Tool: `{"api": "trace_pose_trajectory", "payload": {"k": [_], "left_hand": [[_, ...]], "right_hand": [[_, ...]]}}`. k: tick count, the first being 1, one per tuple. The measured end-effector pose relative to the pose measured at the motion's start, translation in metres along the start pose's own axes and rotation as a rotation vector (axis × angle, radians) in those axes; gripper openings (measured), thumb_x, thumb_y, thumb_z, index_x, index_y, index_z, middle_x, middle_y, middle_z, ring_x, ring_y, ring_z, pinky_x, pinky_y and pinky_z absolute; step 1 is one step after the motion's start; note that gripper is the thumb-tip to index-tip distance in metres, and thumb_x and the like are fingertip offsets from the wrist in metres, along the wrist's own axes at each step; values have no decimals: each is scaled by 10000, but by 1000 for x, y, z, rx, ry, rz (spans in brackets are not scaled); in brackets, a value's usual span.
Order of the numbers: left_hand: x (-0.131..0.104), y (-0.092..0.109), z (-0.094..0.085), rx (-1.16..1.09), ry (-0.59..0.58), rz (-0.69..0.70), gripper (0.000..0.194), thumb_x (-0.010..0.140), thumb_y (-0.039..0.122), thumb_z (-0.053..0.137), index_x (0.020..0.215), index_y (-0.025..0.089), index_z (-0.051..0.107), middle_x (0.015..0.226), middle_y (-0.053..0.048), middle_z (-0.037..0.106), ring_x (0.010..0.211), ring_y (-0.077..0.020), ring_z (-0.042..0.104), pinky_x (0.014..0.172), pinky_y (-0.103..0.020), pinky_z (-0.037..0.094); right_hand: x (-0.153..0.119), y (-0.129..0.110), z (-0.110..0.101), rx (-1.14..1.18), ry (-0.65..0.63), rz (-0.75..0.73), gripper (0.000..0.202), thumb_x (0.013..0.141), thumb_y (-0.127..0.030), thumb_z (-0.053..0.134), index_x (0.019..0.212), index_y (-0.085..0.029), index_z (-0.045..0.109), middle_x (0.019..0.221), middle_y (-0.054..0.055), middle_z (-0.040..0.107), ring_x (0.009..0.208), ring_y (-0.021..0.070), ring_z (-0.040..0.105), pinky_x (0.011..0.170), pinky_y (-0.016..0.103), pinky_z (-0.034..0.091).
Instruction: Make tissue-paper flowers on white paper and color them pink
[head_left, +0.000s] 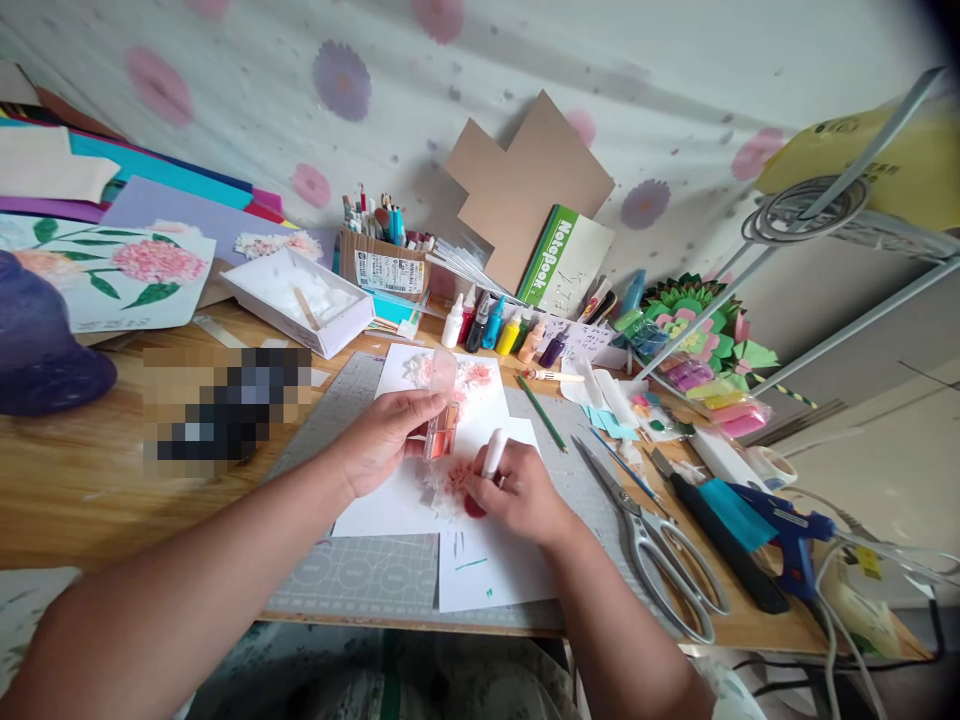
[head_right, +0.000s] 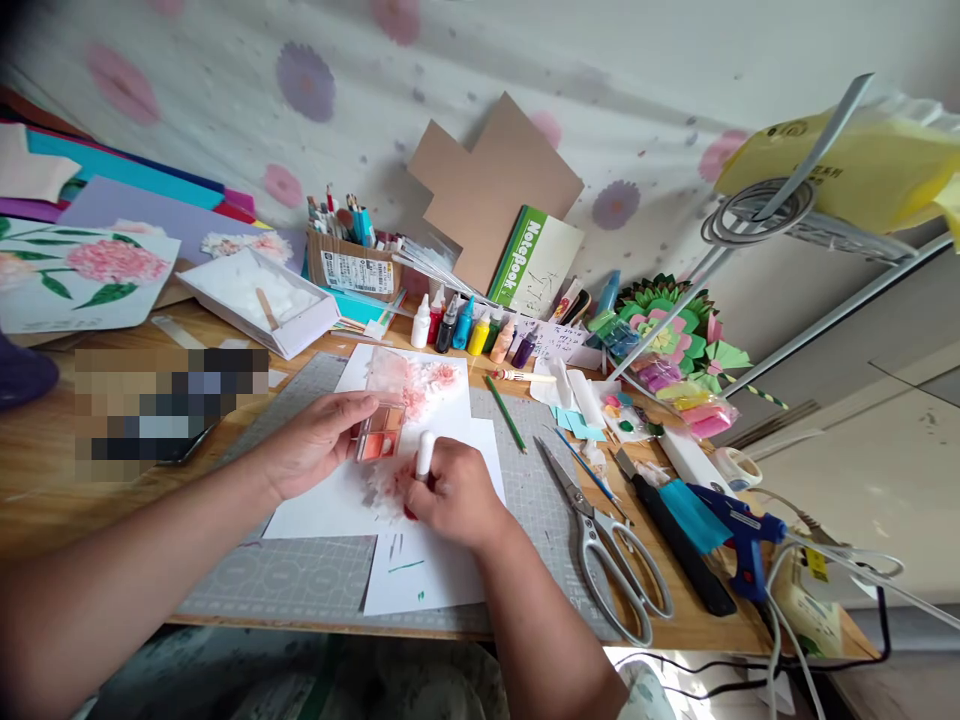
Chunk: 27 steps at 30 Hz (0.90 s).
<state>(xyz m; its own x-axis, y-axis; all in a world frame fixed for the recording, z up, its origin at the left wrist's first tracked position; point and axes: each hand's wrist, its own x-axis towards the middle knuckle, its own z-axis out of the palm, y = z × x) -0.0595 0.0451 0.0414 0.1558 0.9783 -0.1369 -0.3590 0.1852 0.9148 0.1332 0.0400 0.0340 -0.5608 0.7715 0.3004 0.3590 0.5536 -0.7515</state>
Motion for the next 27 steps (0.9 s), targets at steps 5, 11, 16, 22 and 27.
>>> {"api": "trace_pose_trajectory", "payload": {"k": [5, 11, 16, 22, 27], "left_hand": [[2, 3, -5, -30, 59, 48, 433, 585, 505, 804, 836, 157, 744, 774, -59, 685, 724, -169, 587, 619, -269, 481], [2, 4, -6, -41, 67, 77, 426, 593, 516, 794, 822, 161, 743, 734, -54, 682, 686, -167, 594, 609, -280, 472], [1, 3, -5, -68, 58, 82, 409, 610, 487, 793, 851, 161, 744, 748, -56, 688, 709, -176, 605, 635, -302, 494], [2, 2, -6, -68, 60, 86, 408, 598, 483, 801, 832, 155, 741, 728, -50, 687, 674, -170, 605, 620, -301, 487], [4, 2, -7, -67, 66, 78, 417, 594, 488, 801, 840, 158, 739, 715, -45, 678, 669, -168, 601, 613, -297, 489]], "right_hand": [[0, 3, 1, -39, 82, -6, 176, 820, -237, 591, 661, -203, 655, 671, 24, 664, 626, 147, 584, 591, 259, 448], [8, 7, 7, -41, 190, 18, 208, 851, -293, 597, 677, -195, 659, 759, 41, 683, 688, 155, 604, 631, 264, 460], [10, 3, 12, -19, -62, -44, 230, 869, -305, 589, 693, -187, 679, 689, 28, 665, 647, 143, 580, 616, 263, 455], [14, 11, 11, -163, 204, -83, 197, 859, -343, 610, 743, -206, 693, 795, 65, 695, 754, 184, 606, 693, 315, 473], [12, 6, 11, -111, 105, -126, 194, 863, -316, 594, 731, -214, 693, 770, 49, 688, 738, 172, 602, 684, 300, 473]]}}
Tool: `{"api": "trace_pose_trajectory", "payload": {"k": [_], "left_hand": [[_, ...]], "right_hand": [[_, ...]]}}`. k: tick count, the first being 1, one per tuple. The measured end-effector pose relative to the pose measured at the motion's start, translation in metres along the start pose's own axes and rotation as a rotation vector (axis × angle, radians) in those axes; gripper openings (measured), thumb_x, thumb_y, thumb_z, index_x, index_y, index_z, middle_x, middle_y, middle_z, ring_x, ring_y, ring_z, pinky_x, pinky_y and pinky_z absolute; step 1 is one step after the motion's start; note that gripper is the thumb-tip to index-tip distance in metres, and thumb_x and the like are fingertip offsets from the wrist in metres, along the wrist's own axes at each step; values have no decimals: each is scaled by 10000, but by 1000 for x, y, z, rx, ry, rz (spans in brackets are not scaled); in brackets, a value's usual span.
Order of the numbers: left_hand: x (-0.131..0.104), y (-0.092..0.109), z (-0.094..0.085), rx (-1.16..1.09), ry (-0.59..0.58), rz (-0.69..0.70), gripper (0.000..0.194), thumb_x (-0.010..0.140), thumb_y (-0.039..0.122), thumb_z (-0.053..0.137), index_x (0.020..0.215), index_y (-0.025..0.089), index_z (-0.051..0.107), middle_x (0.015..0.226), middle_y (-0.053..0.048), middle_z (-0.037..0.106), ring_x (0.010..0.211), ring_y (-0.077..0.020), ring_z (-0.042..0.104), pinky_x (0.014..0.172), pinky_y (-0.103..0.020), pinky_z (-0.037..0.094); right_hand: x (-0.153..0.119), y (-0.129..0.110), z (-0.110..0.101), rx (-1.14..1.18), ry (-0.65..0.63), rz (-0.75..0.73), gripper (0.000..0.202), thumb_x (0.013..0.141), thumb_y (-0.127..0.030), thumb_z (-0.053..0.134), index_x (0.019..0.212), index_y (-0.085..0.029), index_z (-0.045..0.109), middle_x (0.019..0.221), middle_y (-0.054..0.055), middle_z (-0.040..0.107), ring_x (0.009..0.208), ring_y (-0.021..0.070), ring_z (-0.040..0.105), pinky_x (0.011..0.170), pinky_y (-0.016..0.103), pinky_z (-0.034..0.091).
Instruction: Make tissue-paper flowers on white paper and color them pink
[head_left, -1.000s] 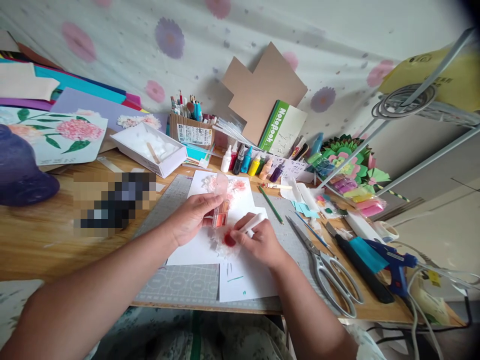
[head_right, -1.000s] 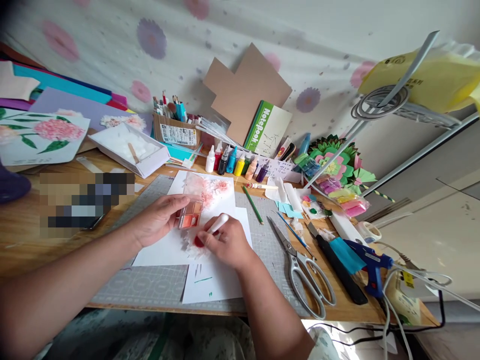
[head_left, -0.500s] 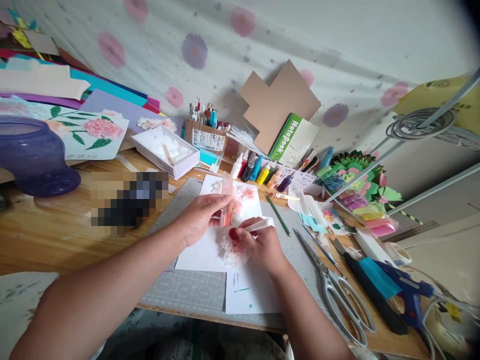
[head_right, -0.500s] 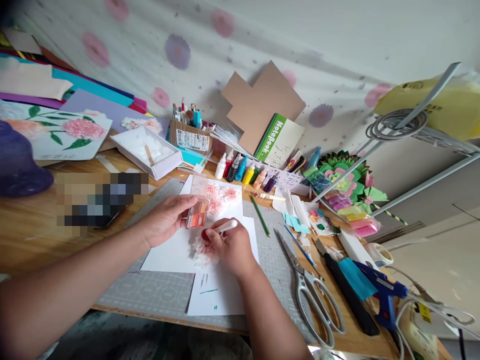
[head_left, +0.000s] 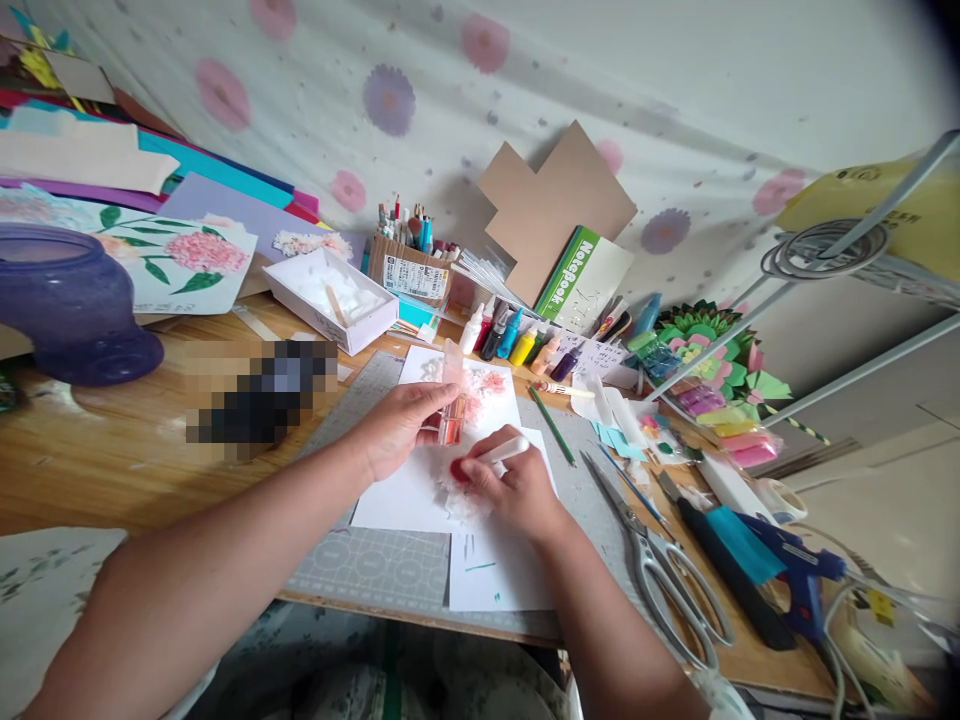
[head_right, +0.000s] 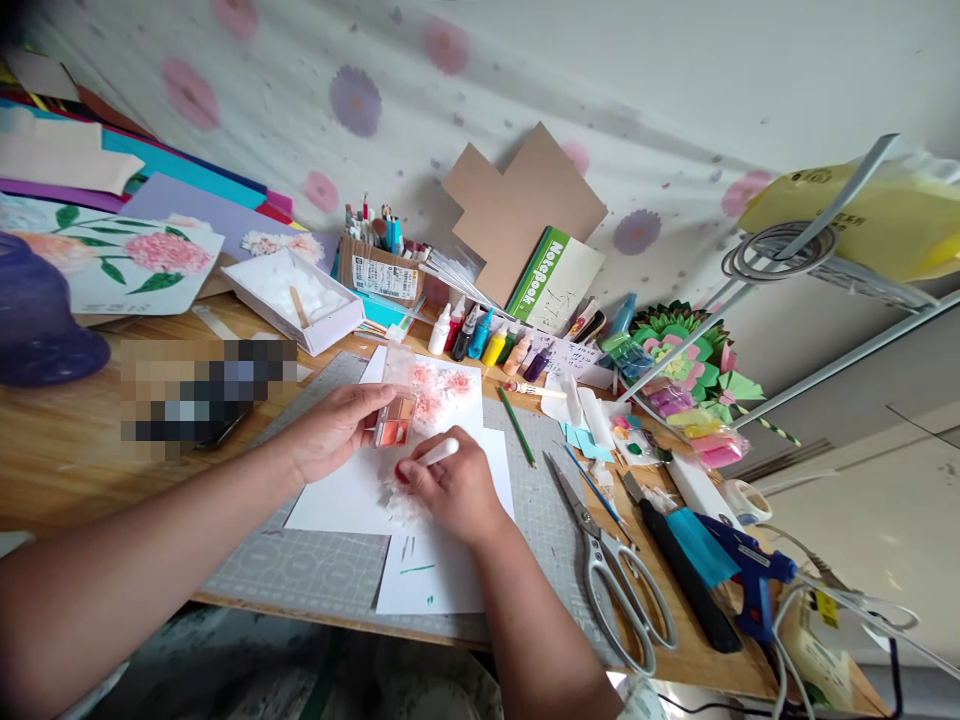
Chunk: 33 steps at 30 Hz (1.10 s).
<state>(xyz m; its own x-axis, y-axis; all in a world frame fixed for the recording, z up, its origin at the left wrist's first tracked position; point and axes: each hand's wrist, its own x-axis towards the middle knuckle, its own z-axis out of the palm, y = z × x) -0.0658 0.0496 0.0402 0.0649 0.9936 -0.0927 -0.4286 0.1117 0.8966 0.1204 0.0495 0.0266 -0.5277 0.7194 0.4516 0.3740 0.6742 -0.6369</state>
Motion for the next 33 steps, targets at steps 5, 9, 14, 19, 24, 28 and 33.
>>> {"api": "trace_pose_trajectory", "payload": {"k": [5, 9, 14, 19, 24, 28, 33], "left_hand": [[-1, -1, -1, 43, -68, -33, 393, 650, 489, 767, 870, 164, 742, 802, -69, 702, 715, -178, 616, 618, -282, 484], [-3, -4, -1, 67, -183, -60, 375, 697, 481, 731, 902, 167, 739, 837, -89, 710, 740, -204, 636, 616, -292, 484], [-2, -9, 1, 80, -170, -78, 369, 686, 456, 749, 918, 169, 734, 859, -82, 711, 759, -201, 636, 629, -290, 487], [0, -8, 1, 92, -142, -57, 375, 682, 457, 754, 922, 170, 735, 868, -73, 712, 755, -184, 631, 626, -270, 481], [-1, -3, 1, 105, -96, -55, 383, 656, 477, 771, 898, 181, 745, 807, -57, 706, 703, -164, 615, 619, -264, 491], [-1, 2, 1, 112, -24, -44, 428, 589, 491, 809, 868, 171, 750, 781, -62, 700, 694, -167, 603, 604, -267, 497], [1, 3, -2, 79, 23, -8, 467, 563, 498, 818, 880, 164, 745, 775, -60, 694, 705, -174, 606, 604, -276, 503]], "right_hand": [[-2, -5, -8, 197, 97, 129, 231, 837, -352, 598, 667, -197, 622, 681, 22, 636, 609, 139, 565, 595, 275, 455], [1, 0, -8, 157, 226, 143, 207, 840, -362, 592, 720, -197, 629, 754, 41, 661, 671, 151, 585, 633, 282, 469], [4, 0, -5, 45, 154, 97, 200, 845, -311, 568, 688, -197, 616, 707, 28, 654, 632, 140, 572, 615, 274, 463], [5, 2, -3, 61, 94, 117, 183, 832, -292, 594, 683, -192, 630, 756, 35, 666, 655, 139, 582, 626, 267, 466], [5, 4, -2, 90, 95, 132, 168, 839, -284, 592, 712, -187, 645, 779, 44, 673, 669, 144, 585, 630, 268, 459], [6, 4, -2, 32, 122, 181, 160, 827, -251, 588, 690, -183, 635, 697, 26, 640, 621, 136, 556, 605, 260, 440], [4, -2, 1, 59, -15, 116, 158, 831, -224, 587, 701, -186, 669, 718, 23, 660, 652, 136, 571, 624, 255, 443]]}}
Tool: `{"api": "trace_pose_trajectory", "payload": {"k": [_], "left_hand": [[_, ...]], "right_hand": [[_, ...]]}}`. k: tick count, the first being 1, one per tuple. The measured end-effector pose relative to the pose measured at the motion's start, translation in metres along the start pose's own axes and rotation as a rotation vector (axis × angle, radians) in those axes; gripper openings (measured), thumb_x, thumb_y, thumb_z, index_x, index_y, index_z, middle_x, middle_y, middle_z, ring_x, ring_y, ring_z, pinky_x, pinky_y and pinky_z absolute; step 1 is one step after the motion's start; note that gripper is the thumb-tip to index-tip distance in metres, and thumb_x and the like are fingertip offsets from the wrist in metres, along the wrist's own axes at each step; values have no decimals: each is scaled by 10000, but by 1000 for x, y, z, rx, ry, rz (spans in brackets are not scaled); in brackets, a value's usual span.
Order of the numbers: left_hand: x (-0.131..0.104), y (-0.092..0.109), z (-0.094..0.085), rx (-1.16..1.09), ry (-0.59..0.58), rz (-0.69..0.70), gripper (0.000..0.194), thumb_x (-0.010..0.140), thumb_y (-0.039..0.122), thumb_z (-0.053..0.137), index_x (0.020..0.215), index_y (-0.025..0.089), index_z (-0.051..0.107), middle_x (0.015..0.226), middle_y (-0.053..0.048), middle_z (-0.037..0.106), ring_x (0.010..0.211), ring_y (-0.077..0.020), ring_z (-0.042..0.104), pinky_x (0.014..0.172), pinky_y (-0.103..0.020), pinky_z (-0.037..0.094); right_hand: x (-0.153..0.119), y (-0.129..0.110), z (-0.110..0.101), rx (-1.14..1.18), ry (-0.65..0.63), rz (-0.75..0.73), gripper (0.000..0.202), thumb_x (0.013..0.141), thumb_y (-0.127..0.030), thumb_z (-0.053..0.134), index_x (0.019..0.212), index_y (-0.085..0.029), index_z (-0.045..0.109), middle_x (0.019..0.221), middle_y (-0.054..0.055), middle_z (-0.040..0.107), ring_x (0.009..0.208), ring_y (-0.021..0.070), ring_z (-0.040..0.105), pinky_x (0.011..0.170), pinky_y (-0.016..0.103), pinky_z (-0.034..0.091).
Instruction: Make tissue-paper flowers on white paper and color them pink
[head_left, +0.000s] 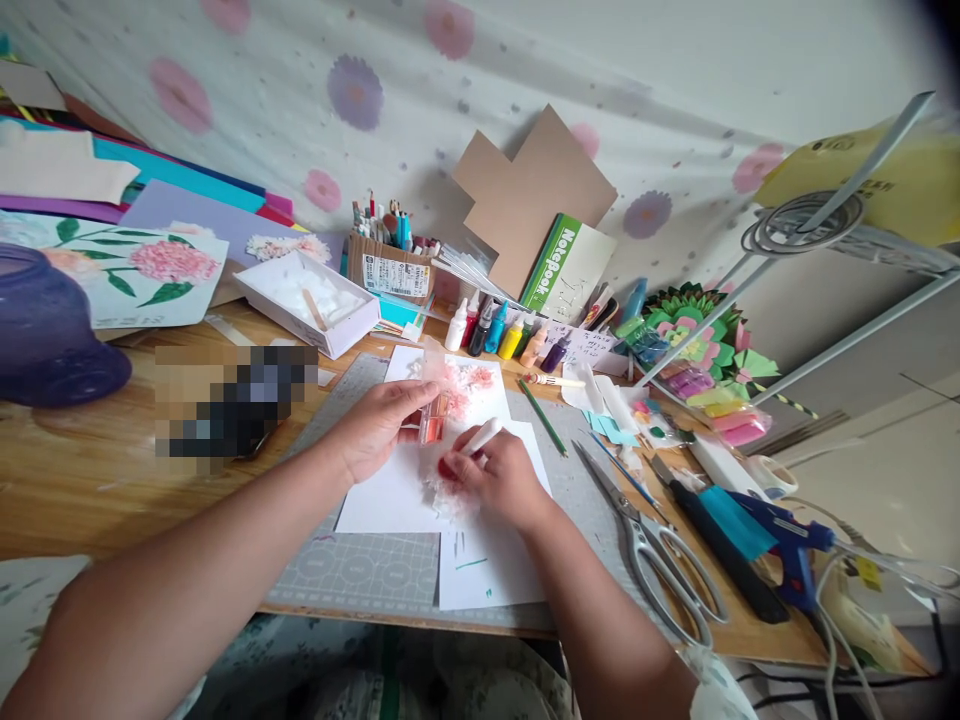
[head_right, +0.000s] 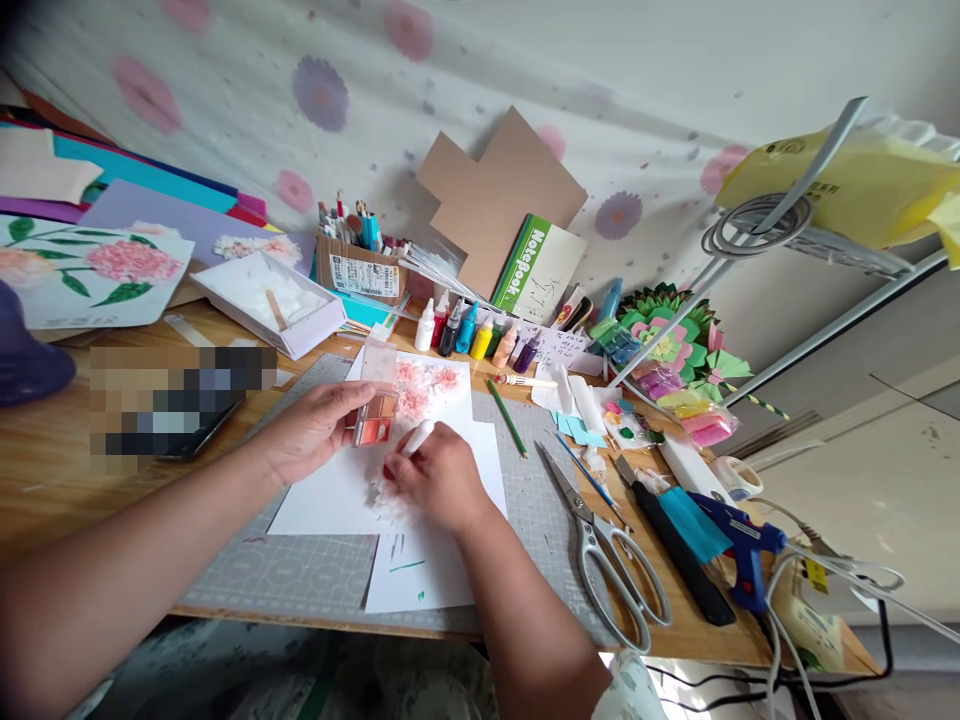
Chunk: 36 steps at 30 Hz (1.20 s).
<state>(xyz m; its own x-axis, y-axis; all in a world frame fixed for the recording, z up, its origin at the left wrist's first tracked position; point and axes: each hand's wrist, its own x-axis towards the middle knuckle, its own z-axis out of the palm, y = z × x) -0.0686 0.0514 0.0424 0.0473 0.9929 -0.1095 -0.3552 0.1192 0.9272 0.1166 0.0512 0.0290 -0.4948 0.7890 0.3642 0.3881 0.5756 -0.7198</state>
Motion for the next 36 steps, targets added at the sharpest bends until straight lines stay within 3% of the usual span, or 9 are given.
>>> {"api": "trace_pose_trajectory", "payload": {"k": [6, 11, 15, 19, 29, 32, 36], "left_hand": [[1, 0, -2, -10, -8, -1, 474, 570, 520, 809, 859, 150, 744, 759, -57, 688, 704, -163, 597, 618, -275, 506], [0, -4, 0, -7, -71, -25, 447, 611, 505, 787, 882, 153, 742, 811, -67, 702, 735, -177, 610, 625, -278, 497], [-1, -9, 4, -6, -142, -55, 414, 642, 487, 774, 884, 153, 739, 837, -75, 709, 749, -185, 623, 643, -282, 495], [-2, -11, 5, -8, -144, -68, 416, 652, 491, 768, 898, 157, 737, 827, -74, 710, 738, -187, 628, 650, -288, 499], [-1, -9, 3, 17, -122, -41, 391, 653, 475, 770, 875, 154, 734, 810, -63, 700, 740, -180, 621, 639, -273, 501], [-1, -8, 3, 20, -117, -48, 392, 663, 483, 759, 892, 165, 738, 830, -64, 705, 737, -174, 617, 645, -272, 508], [-1, -8, 2, 30, -104, -52, 395, 642, 484, 776, 881, 170, 745, 826, -65, 704, 729, -168, 607, 633, -264, 518]], "right_hand": [[-1, 5, 1, -32, 62, -60, 158, 829, -241, 613, 692, -194, 674, 776, 42, 689, 733, 164, 601, 669, 280, 461], [2, 6, -3, 24, 238, -51, 167, 849, -278, 612, 721, -196, 680, 799, 47, 695, 747, 165, 623, 697, 289, 474], [1, 5, -5, 60, 164, -56, 173, 828, -268, 609, 676, -191, 641, 704, 23, 663, 641, 142, 593, 618, 265, 464], [0, 7, -7, 84, 245, -18, 173, 837, -283, 591, 695, -191, 627, 716, 28, 660, 665, 151, 604, 646, 274, 474], [2, 7, -5, 24, 138, -33, 171, 825, -246, 588, 672, -184, 632, 723, 35, 671, 688, 154, 601, 658, 270, 461], [2, 8, -7, 31, 200, 29, 183, 827, -248, 572, 667, -182, 629, 679, 26, 651, 618, 138, 563, 595, 254, 431], [1, 8, -9, -1, 105, 53, 164, 800, -235, 591, 652, -183, 637, 698, 29, 653, 640, 143, 563, 608, 253, 427]]}}
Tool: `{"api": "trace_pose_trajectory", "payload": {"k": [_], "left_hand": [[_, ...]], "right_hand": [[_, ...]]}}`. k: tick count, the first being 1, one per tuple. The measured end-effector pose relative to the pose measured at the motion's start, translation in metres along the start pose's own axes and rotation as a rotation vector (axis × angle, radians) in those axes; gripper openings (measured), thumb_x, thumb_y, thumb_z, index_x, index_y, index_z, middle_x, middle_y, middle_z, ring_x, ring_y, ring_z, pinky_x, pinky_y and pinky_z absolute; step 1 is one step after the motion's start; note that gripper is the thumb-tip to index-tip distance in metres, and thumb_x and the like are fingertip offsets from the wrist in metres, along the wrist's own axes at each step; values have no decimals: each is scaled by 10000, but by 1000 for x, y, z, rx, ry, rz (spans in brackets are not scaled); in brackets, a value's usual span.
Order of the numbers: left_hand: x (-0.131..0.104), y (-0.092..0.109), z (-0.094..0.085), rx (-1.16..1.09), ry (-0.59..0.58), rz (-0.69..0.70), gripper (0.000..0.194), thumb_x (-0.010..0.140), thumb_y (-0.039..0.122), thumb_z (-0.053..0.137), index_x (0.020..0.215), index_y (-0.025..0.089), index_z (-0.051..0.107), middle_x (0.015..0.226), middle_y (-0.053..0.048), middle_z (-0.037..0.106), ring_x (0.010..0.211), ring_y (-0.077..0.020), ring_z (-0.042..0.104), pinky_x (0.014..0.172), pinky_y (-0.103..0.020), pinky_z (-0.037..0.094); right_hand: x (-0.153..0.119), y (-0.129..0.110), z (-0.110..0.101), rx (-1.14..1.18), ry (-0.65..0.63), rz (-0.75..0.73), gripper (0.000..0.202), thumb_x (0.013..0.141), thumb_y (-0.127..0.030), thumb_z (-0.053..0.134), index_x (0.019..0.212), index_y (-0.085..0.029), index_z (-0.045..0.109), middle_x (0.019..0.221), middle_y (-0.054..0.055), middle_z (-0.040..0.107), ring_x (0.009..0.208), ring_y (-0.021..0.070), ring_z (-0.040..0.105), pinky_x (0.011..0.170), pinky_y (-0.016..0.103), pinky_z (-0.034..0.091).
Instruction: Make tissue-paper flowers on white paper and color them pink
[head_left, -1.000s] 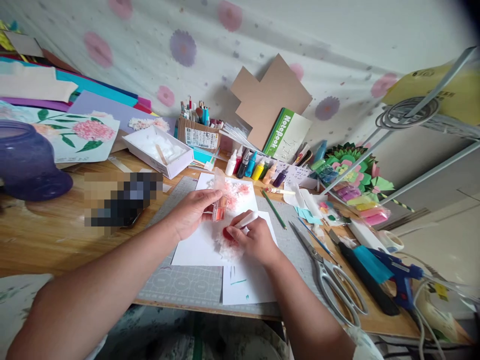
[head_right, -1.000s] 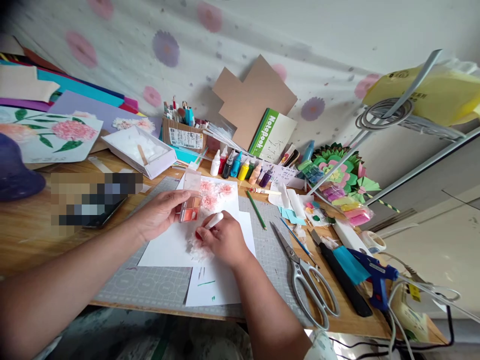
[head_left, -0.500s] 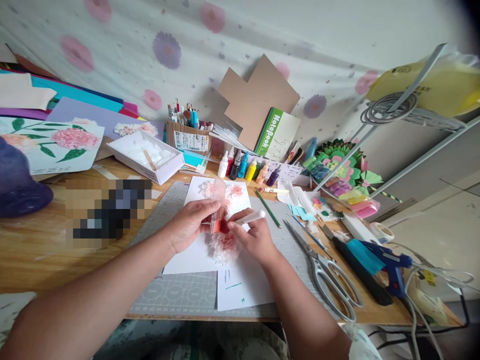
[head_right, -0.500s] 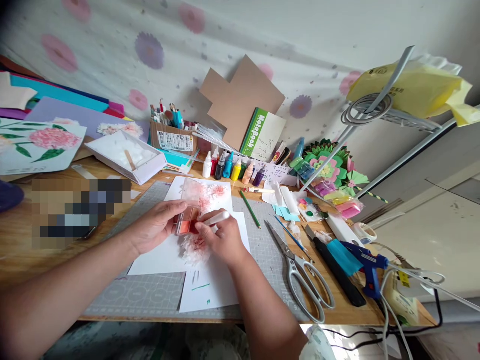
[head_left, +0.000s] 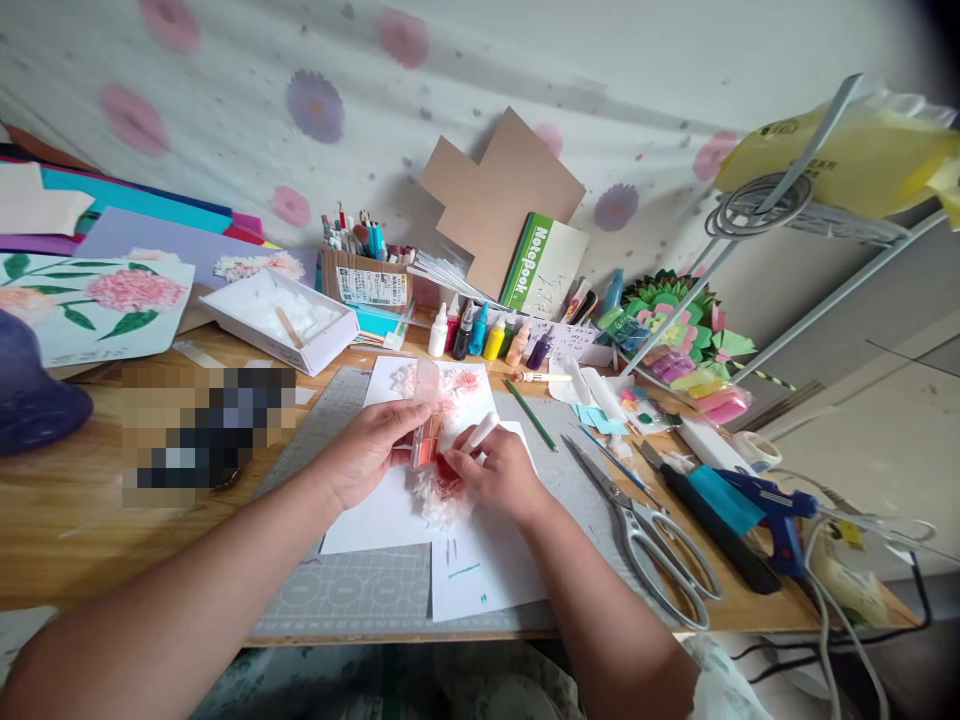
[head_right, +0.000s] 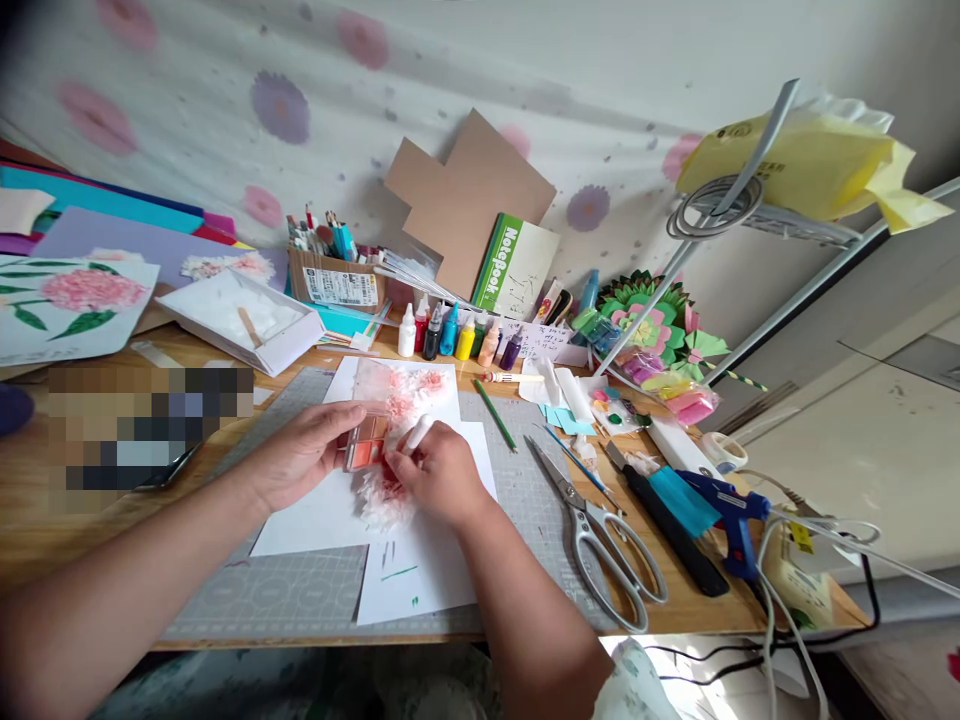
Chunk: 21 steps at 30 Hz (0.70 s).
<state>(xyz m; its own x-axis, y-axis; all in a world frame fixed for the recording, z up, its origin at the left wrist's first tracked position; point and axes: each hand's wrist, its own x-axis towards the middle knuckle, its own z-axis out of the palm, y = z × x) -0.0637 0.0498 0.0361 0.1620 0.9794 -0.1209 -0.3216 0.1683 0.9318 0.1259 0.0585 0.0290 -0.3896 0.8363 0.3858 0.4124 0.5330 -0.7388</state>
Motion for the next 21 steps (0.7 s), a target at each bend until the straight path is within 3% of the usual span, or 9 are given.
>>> {"api": "trace_pose_trajectory", "payload": {"k": [3, 7, 9, 11, 15, 21], "left_hand": [[1, 0, 0, -8, 18, -11, 388, 619, 485, 792, 844, 171, 749, 804, -58, 694, 718, -159, 592, 609, -253, 524], [0, 1, 1, -10, 33, -18, 417, 588, 500, 808, 839, 172, 753, 822, -67, 703, 751, -170, 603, 615, -253, 533], [-1, 3, 1, -5, 37, -24, 445, 575, 503, 814, 865, 172, 753, 854, -78, 714, 775, -180, 611, 623, -258, 536], [-1, 3, 2, -1, 42, -26, 461, 561, 502, 822, 873, 169, 752, 860, -79, 717, 776, -181, 612, 620, -258, 535], [0, 3, 1, -5, 44, -20, 443, 572, 498, 817, 862, 171, 750, 826, -62, 717, 750, -175, 611, 621, -269, 537], [-1, 2, 1, 3, 28, -12, 432, 602, 482, 800, 894, 167, 747, 851, -79, 722, 765, -194, 625, 632, -280, 521]], "right_hand": [[0, 2, -2, -56, 108, 79, 154, 792, -233, 587, 652, -183, 628, 683, 28, 641, 635, 143, 556, 624, 253, 432], [-2, 7, -8, -88, 58, 194, 150, 771, -226, 595, 630, -180, 616, 648, 24, 656, 605, 140, 577, 596, 238, 424], [-3, 8, -12, -60, 95, 267, 160, 778, -231, 576, 631, -174, 606, 601, 22, 651, 571, 138, 575, 568, 231, 412], [-5, 9, -16, -22, 114, 257, 158, 788, -242, 572, 657, -168, 620, 621, 27, 666, 577, 137, 577, 574, 230, 416], [-9, 6, -22, -88, -22, 175, 144, 744, -194, 624, 601, -175, 625, 610, 20, 661, 568, 138, 570, 562, 234, 414], [-12, 4, -24, -51, -47, 130, 161, 758, -223, 622, 602, -184, 620, 576, 2, 641, 534, 123, 533, 555, 242, 412]]}}
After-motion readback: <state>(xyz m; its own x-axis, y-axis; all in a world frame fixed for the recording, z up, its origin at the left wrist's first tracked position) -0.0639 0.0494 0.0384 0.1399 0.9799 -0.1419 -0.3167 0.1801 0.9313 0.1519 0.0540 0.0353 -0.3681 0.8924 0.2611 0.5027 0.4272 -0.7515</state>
